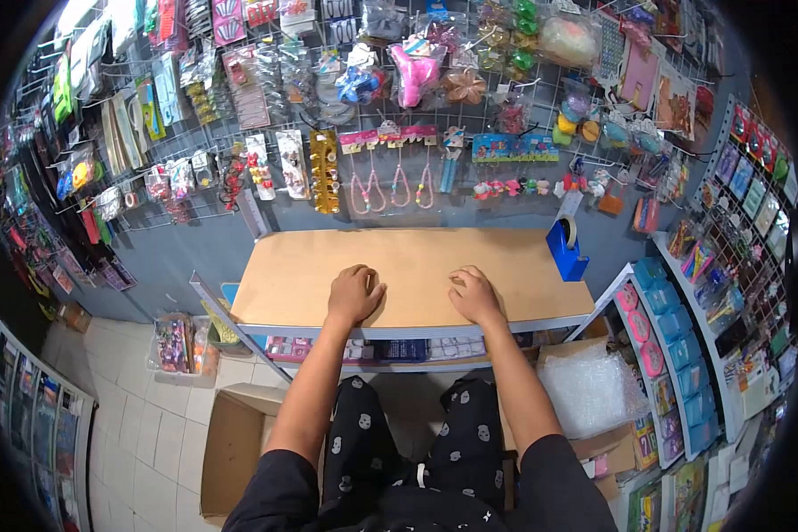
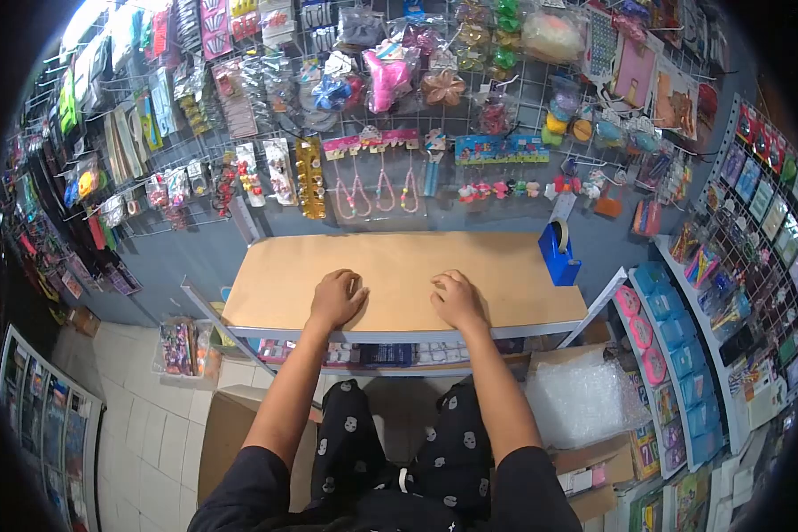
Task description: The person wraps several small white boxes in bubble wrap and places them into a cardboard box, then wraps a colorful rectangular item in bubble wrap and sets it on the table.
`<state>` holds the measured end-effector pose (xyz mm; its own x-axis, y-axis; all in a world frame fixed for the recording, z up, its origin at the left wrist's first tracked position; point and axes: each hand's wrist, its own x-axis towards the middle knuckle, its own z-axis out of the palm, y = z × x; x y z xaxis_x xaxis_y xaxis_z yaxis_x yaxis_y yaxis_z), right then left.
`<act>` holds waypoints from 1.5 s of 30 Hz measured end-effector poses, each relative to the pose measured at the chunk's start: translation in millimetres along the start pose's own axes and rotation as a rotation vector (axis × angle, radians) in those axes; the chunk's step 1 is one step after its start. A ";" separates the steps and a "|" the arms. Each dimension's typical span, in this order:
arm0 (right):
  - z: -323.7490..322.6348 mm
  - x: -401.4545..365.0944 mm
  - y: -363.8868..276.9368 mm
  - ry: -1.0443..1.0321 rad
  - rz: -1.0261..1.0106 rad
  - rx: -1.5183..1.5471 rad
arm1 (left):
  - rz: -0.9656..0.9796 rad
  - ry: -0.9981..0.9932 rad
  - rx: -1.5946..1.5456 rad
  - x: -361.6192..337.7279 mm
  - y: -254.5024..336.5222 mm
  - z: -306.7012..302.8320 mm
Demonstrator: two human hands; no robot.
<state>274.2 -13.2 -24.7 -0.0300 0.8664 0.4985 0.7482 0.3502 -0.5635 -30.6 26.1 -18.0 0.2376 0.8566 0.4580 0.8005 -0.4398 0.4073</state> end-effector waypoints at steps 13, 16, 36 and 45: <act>-2.2 -4.9 -5.8 -0.013 0.018 -0.129 | -0.053 0.018 -0.044 -4.1 4.0 -5.0; -0.7 -4.6 -4.5 -0.010 0.016 -0.135 | -0.054 0.014 -0.048 -4.0 4.2 -5.3; 9.4 -6.9 9.1 0.094 -0.035 -0.058 | -0.058 0.001 -0.136 -1.1 3.4 -2.0; -10.4 -23.4 -15.3 0.146 -0.076 0.067 | -0.060 -0.050 -0.133 1.0 -6.8 4.3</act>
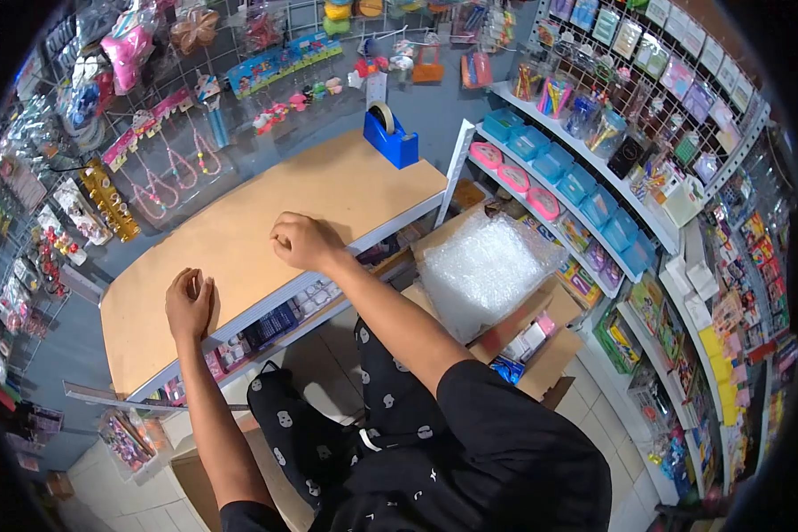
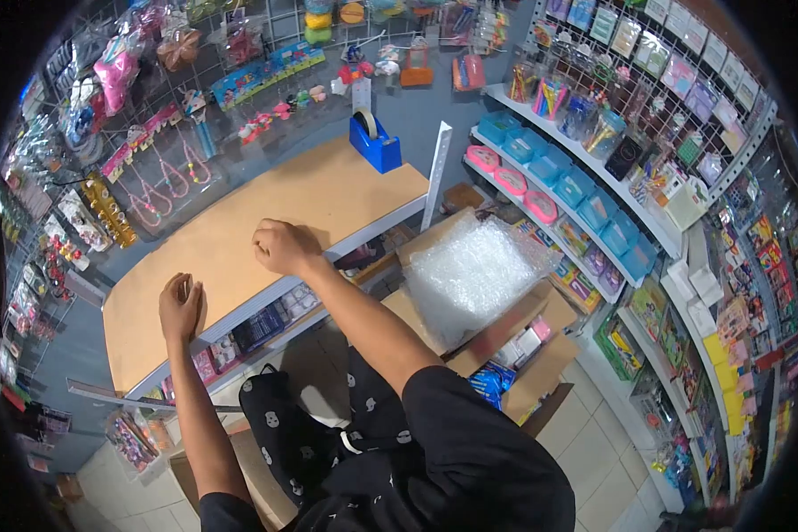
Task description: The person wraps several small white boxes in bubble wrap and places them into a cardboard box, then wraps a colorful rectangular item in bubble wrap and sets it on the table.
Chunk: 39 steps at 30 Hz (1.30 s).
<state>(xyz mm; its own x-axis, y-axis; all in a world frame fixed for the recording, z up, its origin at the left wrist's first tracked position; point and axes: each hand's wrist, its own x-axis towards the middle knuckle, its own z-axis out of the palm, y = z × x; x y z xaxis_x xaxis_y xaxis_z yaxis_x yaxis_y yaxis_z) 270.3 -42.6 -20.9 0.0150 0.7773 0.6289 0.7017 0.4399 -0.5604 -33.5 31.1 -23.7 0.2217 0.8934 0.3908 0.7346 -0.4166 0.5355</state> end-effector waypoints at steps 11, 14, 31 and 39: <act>-50.6 -229.7 63.8 0.121 0.416 -0.114 | 0.008 0.002 0.010 1.5 0.1 -1.4; -109.7 -262.7 117.9 0.033 0.659 -0.440 | -0.006 -0.010 -0.003 2.0 1.2 -2.3; -201.1 -301.4 174.7 -0.353 0.856 -0.473 | 0.329 0.350 -0.147 -43.3 70.2 24.9; -221.8 -312.5 160.7 0.056 0.837 -0.192 | 0.659 -0.616 -0.616 -182.8 212.3 215.4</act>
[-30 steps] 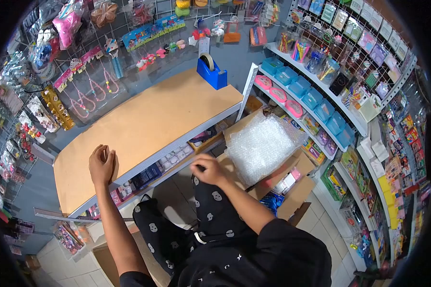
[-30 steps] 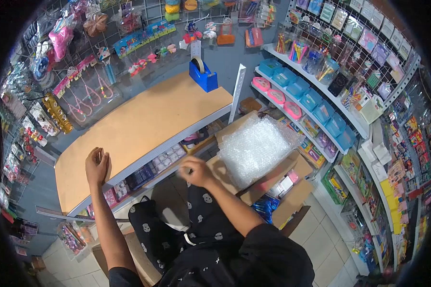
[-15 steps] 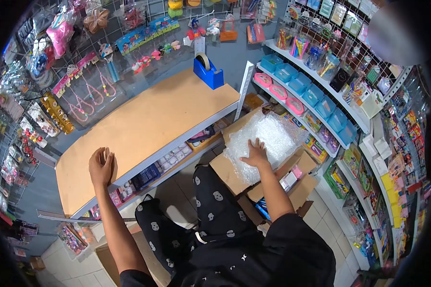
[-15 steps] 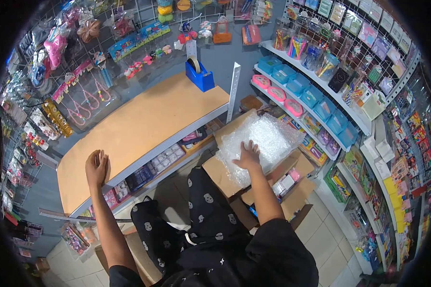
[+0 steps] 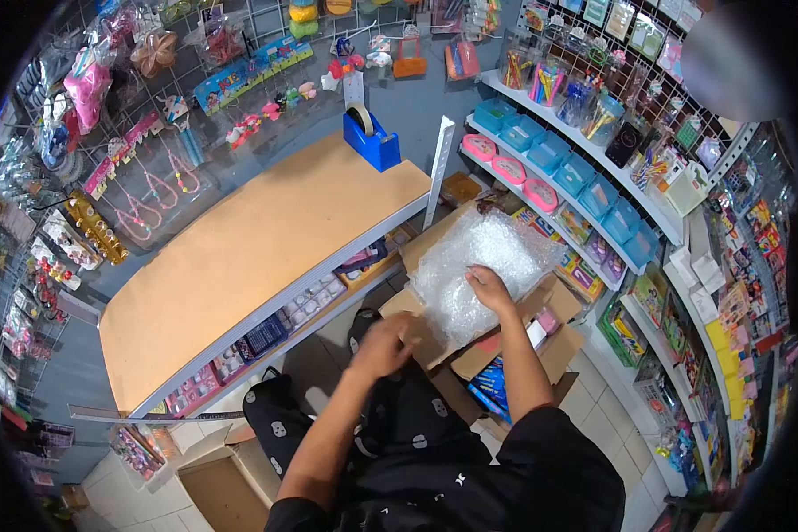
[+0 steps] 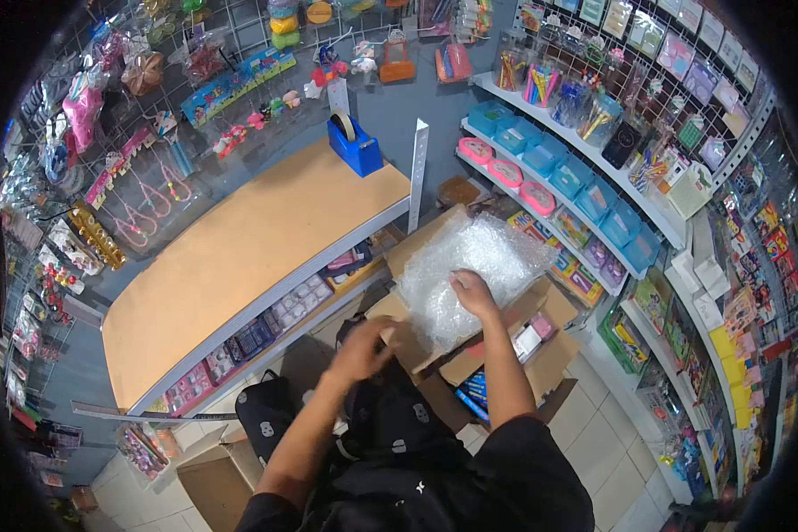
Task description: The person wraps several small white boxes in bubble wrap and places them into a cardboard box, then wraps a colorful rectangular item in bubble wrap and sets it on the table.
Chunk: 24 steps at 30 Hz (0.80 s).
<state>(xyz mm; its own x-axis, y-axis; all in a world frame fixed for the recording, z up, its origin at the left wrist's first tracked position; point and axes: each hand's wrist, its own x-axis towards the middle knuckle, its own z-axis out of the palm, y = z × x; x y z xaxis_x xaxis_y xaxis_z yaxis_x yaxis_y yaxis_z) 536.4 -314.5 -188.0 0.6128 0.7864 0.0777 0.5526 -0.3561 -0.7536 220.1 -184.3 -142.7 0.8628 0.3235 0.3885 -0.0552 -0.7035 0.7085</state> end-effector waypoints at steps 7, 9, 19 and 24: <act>3.0 -7.6 4.3 0.014 -0.068 0.008 | -0.190 -0.321 0.231 52.5 -31.1 114.7; -1.2 -4.2 7.0 0.027 -0.093 -0.047 | -0.357 -0.453 0.297 56.5 -36.5 122.4; -38.2 13.5 6.1 0.051 -0.086 -0.062 | -0.421 -0.563 0.254 62.8 -45.6 120.0; -75.9 31.7 4.4 0.209 -0.021 -0.079 | -0.426 -0.566 0.293 56.9 -52.7 129.0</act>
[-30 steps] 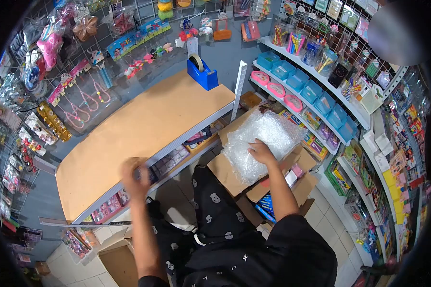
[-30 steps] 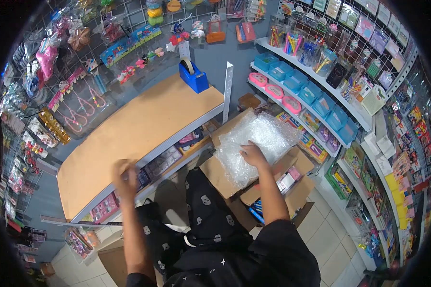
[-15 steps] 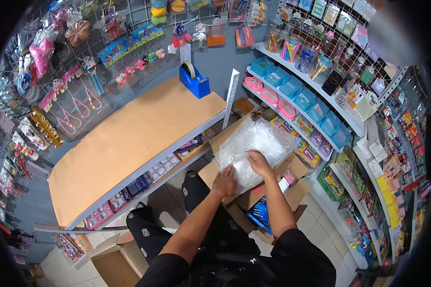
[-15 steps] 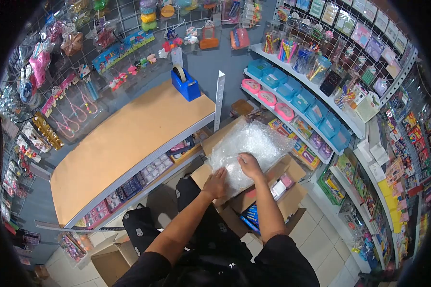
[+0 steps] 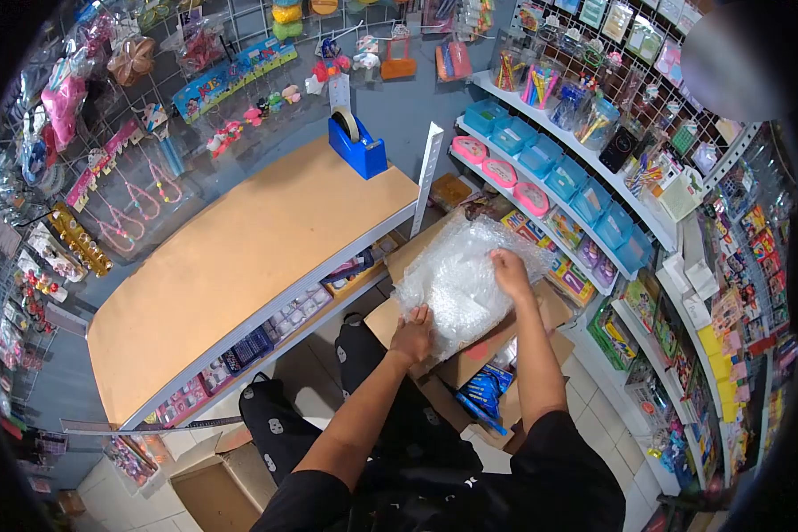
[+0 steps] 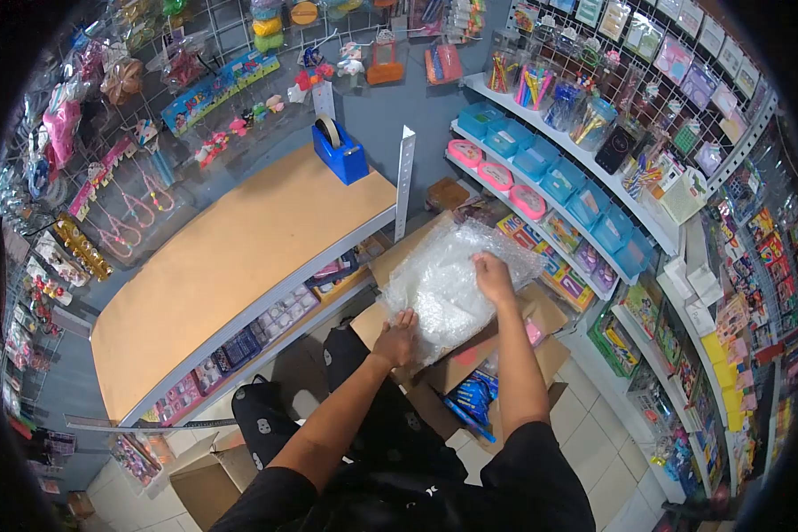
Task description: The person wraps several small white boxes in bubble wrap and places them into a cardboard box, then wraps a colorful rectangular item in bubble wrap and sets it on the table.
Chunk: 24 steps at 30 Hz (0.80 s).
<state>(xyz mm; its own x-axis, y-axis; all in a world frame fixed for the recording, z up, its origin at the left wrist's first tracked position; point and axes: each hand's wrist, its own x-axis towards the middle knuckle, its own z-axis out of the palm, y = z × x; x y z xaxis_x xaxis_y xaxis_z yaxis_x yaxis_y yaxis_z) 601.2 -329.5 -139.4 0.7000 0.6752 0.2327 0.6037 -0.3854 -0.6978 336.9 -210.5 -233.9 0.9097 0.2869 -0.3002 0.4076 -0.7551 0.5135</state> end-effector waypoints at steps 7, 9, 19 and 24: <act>-72.0 32.7 -4.3 0.201 0.066 0.085 | -0.004 -0.047 0.111 -4.8 5.9 -3.7; -91.4 31.0 -21.0 0.274 0.081 0.177 | 0.000 -0.066 0.099 -3.4 4.2 -6.4; -98.3 -32.5 -136.4 0.184 -0.166 0.303 | 0.042 0.047 -0.648 -26.5 3.0 -65.9; -11.1 -84.7 -197.5 0.042 -0.408 0.083 | 0.549 0.286 -1.589 -64.9 -3.5 -86.4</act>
<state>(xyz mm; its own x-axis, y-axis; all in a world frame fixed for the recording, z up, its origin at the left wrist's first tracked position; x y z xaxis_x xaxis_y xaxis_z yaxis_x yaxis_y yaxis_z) 426.9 -317.5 -13.7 0.4254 0.7351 0.5279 0.8032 -0.0379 -0.5945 283.3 -175.5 -146.7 0.8718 0.4353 0.2248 -0.4249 0.4435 0.7892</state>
